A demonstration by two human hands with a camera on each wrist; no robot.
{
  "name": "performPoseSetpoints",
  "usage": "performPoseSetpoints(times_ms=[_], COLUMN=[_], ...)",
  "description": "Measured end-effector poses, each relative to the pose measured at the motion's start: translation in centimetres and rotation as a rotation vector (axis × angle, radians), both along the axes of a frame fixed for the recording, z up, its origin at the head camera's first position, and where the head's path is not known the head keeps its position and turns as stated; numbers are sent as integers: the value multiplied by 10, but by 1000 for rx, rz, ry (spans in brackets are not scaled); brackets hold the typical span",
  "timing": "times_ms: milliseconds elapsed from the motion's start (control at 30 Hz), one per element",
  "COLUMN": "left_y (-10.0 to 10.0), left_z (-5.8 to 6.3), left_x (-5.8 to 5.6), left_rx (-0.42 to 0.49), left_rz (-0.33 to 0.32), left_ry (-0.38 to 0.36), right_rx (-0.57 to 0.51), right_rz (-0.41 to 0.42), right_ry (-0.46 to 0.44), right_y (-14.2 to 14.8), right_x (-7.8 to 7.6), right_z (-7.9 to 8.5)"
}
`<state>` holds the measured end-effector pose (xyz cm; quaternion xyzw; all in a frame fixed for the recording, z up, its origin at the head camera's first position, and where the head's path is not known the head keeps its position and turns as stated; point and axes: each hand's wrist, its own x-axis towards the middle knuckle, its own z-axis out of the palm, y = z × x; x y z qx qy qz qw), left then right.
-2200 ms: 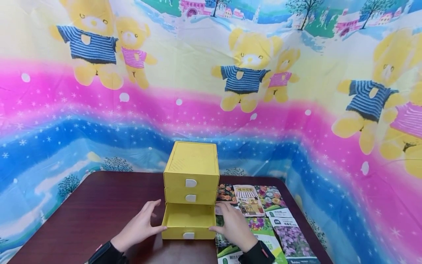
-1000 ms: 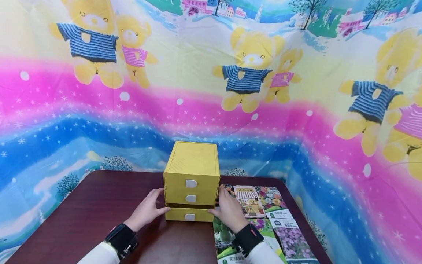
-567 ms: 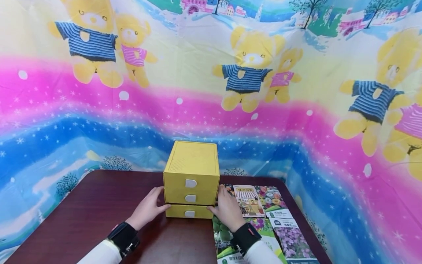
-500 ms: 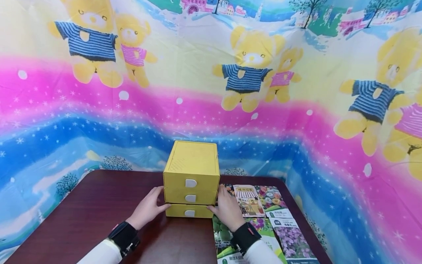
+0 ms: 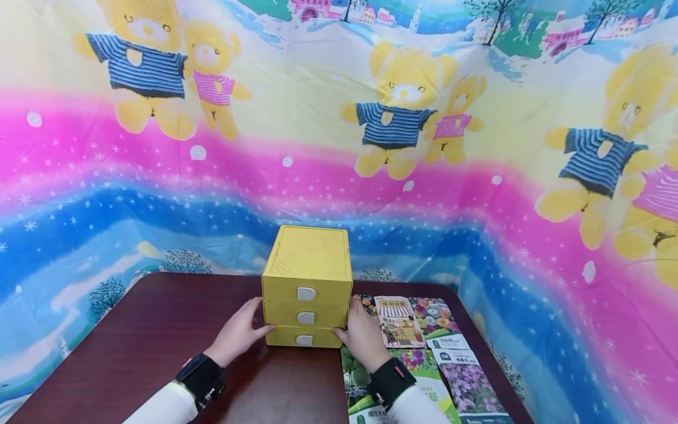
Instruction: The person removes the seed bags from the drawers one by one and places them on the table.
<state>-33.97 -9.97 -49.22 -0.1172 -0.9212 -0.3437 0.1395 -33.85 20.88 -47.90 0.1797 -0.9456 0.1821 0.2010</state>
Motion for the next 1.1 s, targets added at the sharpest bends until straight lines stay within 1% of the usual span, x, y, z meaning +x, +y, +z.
performPoseSetpoints(times_ms=[200, 400, 567, 733, 867, 1000, 1100], left_y=[0, -1, -2, -3, -7, -13, -22], left_z=[1, -2, -2, 0, 7, 21, 33], left_x=[-1, -1, -2, 2, 6, 10, 13], left_rx=[3, 7, 0, -20, -32, -69, -115], left_rz=[-4, -3, -7, -1, -3, 1, 20], left_ry=[-12, -18, 7, 16, 19, 19, 29], right_rx=[-31, -60, -63, -57, -23, 26, 66], right_rz=[13, 33, 30, 33, 44, 50, 42], right_ry=[-26, -61, -55, -34, -19, -24, -18], right_y=[-1, -2, -2, -2, 2, 11, 23], right_x=[0, 0, -1, 0, 1, 3, 4], right_z=[0, -1, -1, 0, 4, 13, 24])
